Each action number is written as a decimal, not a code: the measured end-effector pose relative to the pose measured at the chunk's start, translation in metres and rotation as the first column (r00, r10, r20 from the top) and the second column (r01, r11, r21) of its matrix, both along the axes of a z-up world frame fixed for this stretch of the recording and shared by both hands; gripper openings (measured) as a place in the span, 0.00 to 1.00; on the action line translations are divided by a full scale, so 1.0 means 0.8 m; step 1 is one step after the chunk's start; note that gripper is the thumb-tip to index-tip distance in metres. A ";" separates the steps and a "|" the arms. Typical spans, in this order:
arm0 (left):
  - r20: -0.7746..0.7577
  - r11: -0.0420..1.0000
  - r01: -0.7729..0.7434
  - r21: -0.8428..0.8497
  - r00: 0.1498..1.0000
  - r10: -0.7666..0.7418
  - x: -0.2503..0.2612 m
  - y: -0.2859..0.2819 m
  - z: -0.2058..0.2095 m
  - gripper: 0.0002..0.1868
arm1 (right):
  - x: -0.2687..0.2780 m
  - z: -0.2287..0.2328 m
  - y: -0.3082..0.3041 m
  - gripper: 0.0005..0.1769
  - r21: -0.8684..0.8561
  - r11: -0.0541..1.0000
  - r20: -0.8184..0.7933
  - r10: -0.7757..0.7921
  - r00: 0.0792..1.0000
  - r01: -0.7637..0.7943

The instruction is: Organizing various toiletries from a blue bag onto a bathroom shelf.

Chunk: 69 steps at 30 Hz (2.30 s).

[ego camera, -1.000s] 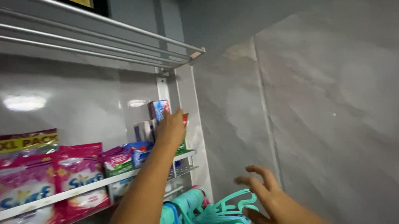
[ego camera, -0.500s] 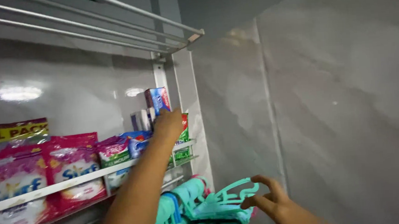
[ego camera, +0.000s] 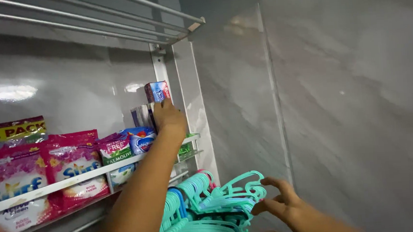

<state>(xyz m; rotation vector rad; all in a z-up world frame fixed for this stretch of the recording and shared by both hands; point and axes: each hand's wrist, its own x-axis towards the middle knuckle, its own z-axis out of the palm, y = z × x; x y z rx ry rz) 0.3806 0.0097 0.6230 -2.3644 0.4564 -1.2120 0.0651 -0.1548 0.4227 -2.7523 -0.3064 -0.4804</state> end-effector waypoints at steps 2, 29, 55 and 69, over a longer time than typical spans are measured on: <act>-0.030 1.000 -0.003 0.000 1.000 0.003 0.017 -0.004 -0.004 0.19 | -0.004 -0.007 -0.011 0.26 -0.010 1.000 -0.002 -0.016 1.000 0.016; 0.093 0.804 0.445 -0.394 0.890 -0.447 0.073 0.016 -0.008 0.15 | 0.081 -0.180 -0.115 0.09 0.108 0.988 0.571 -0.155 0.806 0.114; -0.217 0.835 0.150 -0.530 0.928 -0.304 0.026 0.006 0.021 0.18 | 0.022 -0.105 -0.054 0.09 0.362 0.923 0.152 -0.196 0.969 0.130; -0.078 0.928 0.178 -0.326 0.974 -0.215 -0.029 0.018 0.028 0.17 | 0.015 -0.170 -0.080 0.15 0.282 0.880 0.077 -0.418 0.905 0.382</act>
